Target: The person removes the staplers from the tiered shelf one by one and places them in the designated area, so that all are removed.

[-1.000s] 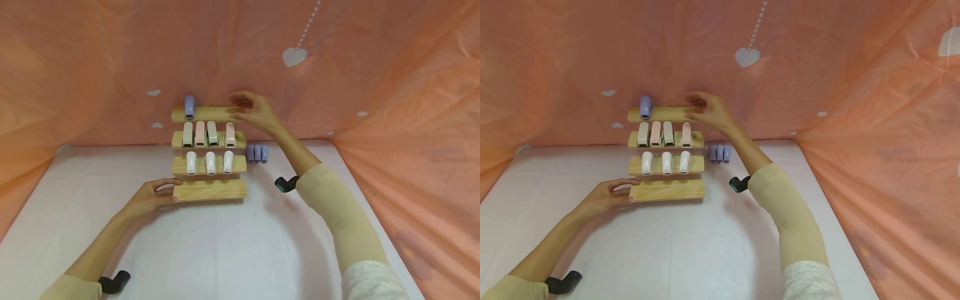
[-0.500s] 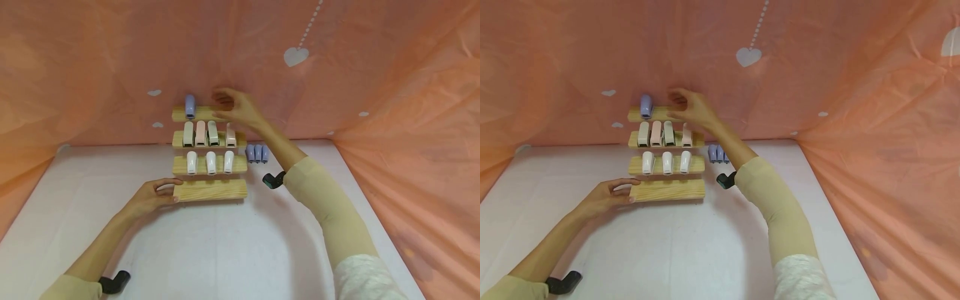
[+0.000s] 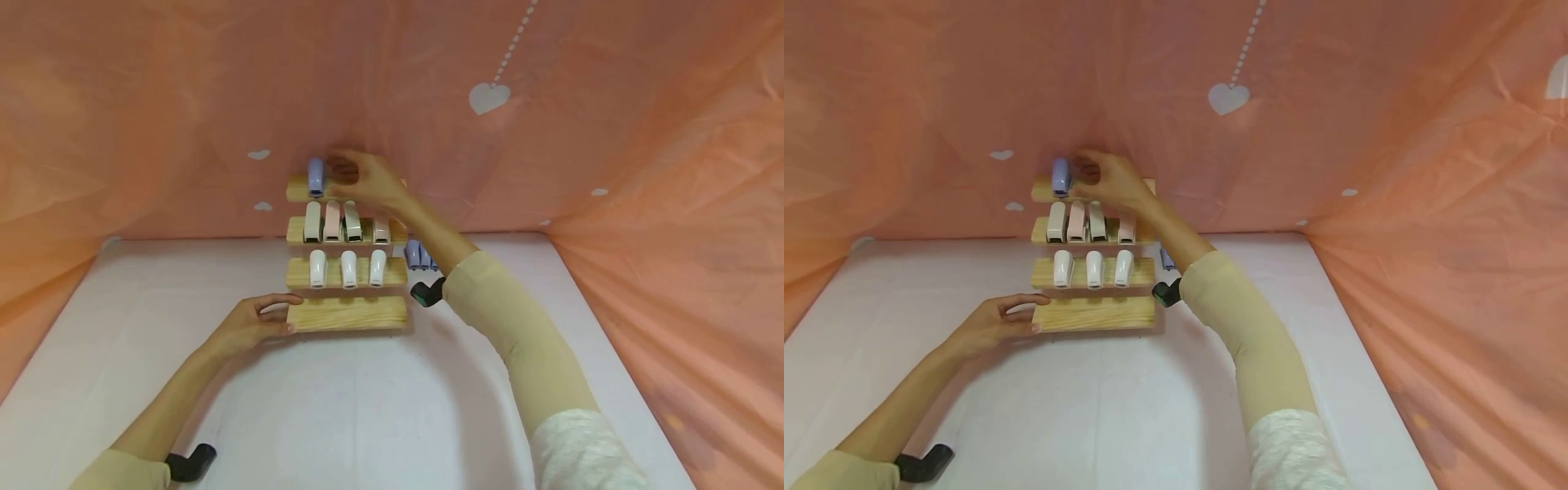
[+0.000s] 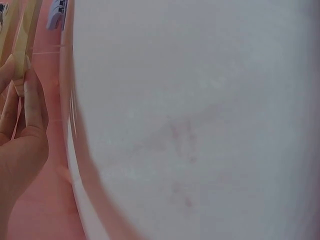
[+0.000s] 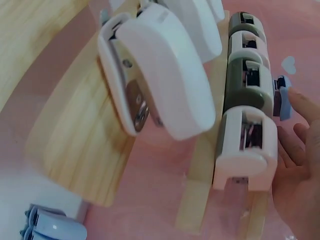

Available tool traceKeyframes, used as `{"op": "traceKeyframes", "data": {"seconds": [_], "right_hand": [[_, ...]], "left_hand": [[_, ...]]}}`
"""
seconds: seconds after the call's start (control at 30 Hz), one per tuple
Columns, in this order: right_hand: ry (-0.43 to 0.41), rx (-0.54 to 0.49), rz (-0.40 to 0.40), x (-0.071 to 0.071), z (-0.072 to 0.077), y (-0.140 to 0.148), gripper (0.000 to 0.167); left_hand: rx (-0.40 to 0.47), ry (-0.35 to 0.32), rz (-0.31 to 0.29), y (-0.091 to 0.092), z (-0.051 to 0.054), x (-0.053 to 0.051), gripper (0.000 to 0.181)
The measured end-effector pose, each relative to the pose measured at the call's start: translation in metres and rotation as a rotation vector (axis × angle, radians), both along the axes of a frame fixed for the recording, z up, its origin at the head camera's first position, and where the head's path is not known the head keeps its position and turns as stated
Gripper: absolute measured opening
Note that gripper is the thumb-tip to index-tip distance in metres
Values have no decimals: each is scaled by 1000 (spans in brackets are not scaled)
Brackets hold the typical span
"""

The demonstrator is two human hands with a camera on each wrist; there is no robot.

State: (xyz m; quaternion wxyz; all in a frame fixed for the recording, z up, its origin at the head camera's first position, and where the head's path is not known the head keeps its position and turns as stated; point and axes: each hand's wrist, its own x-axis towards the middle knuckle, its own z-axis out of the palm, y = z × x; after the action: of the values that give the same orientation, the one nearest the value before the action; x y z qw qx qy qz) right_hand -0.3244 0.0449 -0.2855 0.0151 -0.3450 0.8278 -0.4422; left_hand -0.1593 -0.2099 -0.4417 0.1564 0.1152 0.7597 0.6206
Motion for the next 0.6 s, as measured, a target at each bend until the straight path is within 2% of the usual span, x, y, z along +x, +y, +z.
{"op": "traceKeyframes", "data": {"seconds": [0.4,0.6], "right_hand": [[78,103,-52,-4,-2,-19,74],[61,101,-69,-4,0,-17,70]], "left_hand": [[25,-18,6,1,1,1,57],[41,-20,-4,1,1,-1,56]]}}
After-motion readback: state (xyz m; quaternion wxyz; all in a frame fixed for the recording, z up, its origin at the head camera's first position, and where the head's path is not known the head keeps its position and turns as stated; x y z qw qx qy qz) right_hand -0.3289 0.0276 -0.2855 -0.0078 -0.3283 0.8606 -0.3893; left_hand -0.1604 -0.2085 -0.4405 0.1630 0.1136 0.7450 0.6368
